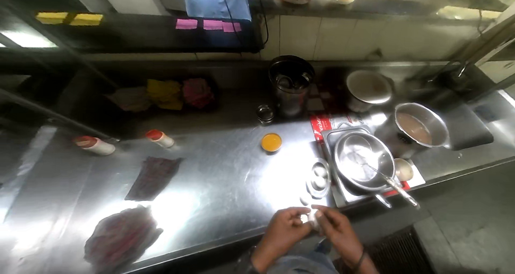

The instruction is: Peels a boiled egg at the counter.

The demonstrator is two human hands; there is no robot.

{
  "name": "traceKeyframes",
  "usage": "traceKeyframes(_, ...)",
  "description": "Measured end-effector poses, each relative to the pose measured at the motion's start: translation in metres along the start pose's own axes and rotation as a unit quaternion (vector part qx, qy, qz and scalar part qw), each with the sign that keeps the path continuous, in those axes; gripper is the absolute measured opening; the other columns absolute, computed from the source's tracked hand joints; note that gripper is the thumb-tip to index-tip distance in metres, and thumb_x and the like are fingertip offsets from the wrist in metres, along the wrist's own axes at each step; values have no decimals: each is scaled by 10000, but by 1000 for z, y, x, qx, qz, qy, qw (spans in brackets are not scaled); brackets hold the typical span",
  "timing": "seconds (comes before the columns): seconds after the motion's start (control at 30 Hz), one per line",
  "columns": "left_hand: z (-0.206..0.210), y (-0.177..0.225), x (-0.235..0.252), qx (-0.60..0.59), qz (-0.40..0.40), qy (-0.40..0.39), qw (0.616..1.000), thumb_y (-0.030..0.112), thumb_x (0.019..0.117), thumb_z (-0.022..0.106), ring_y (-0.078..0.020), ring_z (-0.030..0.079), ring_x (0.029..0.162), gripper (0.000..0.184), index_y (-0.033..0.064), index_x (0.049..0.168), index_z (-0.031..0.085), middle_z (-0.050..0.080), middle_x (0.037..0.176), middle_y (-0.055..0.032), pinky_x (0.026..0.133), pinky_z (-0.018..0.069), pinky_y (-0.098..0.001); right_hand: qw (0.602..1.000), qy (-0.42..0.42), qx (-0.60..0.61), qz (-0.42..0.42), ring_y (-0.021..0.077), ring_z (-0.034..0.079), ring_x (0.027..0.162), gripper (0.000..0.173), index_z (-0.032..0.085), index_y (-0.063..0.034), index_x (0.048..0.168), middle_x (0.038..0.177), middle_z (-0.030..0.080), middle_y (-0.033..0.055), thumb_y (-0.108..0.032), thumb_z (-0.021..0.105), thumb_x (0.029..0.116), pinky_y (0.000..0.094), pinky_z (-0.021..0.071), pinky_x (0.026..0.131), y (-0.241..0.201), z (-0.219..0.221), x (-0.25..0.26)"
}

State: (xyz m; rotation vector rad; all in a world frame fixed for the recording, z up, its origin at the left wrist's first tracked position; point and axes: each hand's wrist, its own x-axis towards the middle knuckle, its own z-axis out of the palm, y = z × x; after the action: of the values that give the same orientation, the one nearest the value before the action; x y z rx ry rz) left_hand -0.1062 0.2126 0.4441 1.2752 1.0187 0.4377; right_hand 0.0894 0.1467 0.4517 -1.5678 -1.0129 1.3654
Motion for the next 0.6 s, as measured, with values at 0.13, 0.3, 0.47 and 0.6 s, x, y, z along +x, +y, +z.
traceKeyframes(0.13,1,0,-4,22,13,18,1000,315,863,797,-107,723,871,390,135,1205,745,751,1092,10,793,628,-305,999,13,-40,-11,146,723,832,368,698,-62,1275,1041,749,56,-300,673,995,330,634,754,2,7,3)
traceKeyframes(0.3,8,-3,-7,67,30,59,996,319,876,762,-70,723,818,354,137,1179,753,754,1047,32,754,639,-278,997,33,-63,-24,124,721,774,362,732,-69,1231,1007,764,38,-317,705,970,314,635,720,6,16,5)
traceKeyframes(0.47,12,-14,-6,98,48,99,989,248,903,674,-46,671,672,287,147,1155,764,747,893,48,648,598,-259,996,60,-69,-16,118,717,743,333,749,-79,1202,969,766,29,-310,701,966,308,635,702,8,24,5)
traceKeyframes(0.6,8,-20,-6,77,70,113,988,148,921,634,-56,683,720,246,146,1124,773,753,918,40,688,602,-270,998,57,4,13,178,740,815,307,736,-44,1196,995,760,76,-267,672,995,351,651,718,4,24,3)
